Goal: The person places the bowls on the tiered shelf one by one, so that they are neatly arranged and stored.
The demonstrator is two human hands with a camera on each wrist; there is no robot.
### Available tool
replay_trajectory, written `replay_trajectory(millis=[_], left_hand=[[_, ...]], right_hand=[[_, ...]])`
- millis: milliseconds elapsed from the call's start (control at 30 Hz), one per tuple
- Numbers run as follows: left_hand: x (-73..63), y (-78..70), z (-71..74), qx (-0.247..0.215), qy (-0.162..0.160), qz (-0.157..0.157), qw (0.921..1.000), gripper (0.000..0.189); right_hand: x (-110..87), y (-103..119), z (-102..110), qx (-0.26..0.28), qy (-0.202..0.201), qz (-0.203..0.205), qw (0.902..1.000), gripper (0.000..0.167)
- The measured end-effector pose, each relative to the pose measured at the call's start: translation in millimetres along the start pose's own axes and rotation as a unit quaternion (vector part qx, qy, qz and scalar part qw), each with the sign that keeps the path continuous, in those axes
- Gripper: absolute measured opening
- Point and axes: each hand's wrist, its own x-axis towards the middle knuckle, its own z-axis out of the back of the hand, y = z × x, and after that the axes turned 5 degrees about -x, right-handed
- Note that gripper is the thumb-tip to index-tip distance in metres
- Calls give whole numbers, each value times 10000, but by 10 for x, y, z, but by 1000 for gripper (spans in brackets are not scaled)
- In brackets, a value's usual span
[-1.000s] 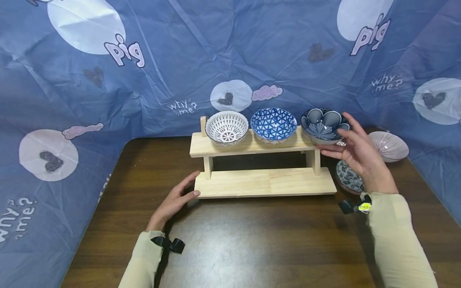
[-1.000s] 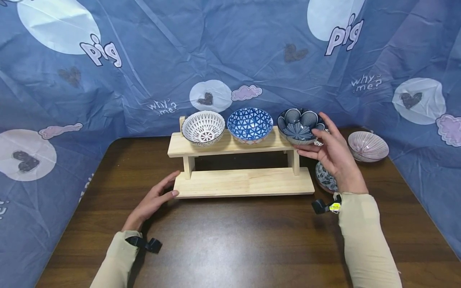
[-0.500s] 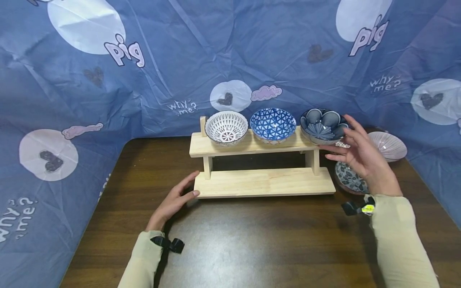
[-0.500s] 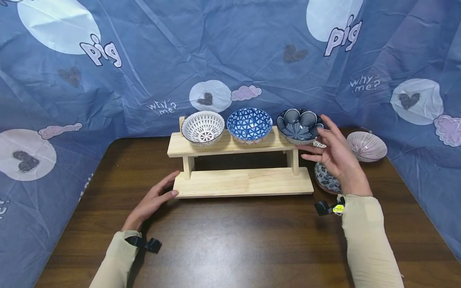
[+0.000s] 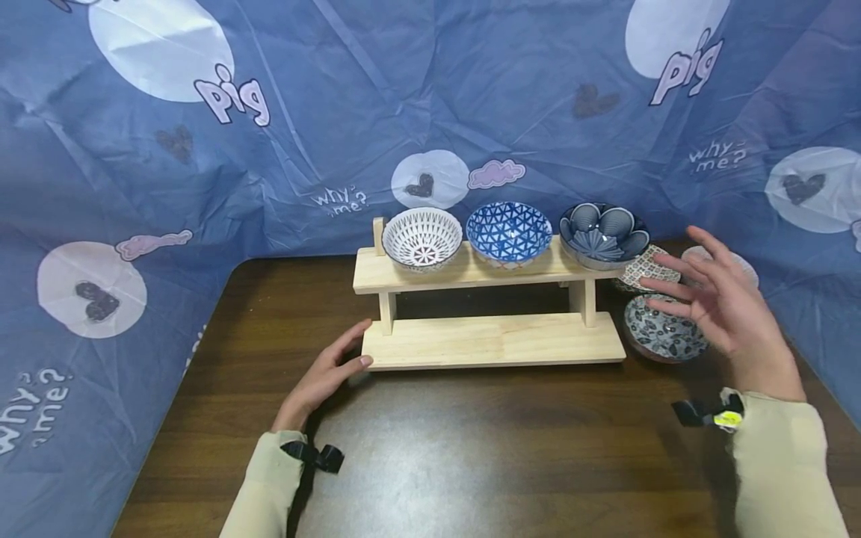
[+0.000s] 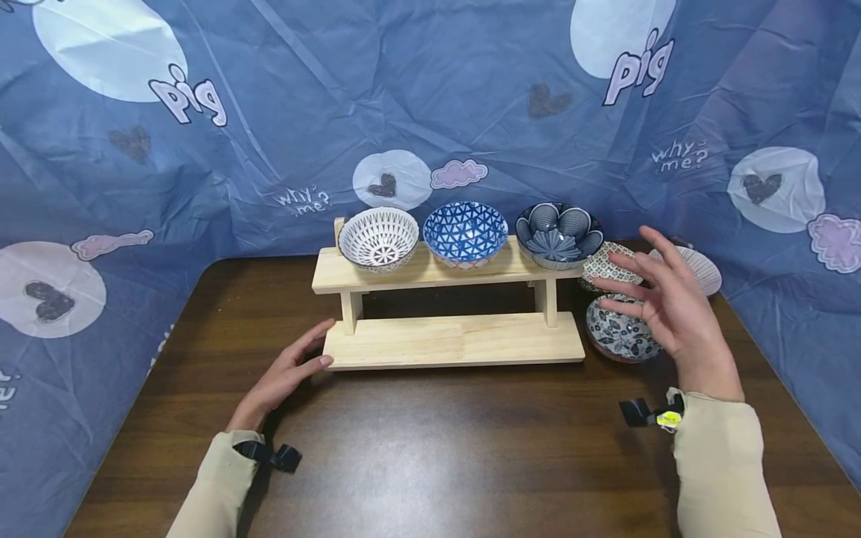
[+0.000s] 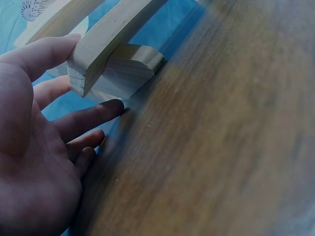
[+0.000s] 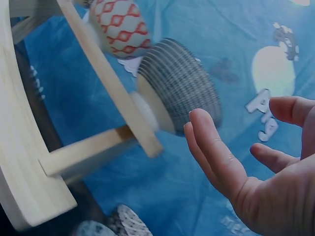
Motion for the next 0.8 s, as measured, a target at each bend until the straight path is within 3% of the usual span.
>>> replay_trajectory(millis=[200, 433, 633, 800], left_hand=[[-4, 2, 12, 3, 3, 7, 10000, 65], [1, 3, 17, 31, 9, -5, 10000, 65], [10, -3, 8, 29, 18, 20, 10000, 65], [0, 0, 8, 18, 6, -24, 10000, 65]], right_hand=[[-231, 65, 125, 590, -94, 411, 9974, 44], [-459, 36, 350, 1358, 356, 712, 9875, 43], [-631, -29, 553, 1375, 294, 777, 9870, 43], [-766, -90, 729, 1101, -226, 733, 9910, 43]])
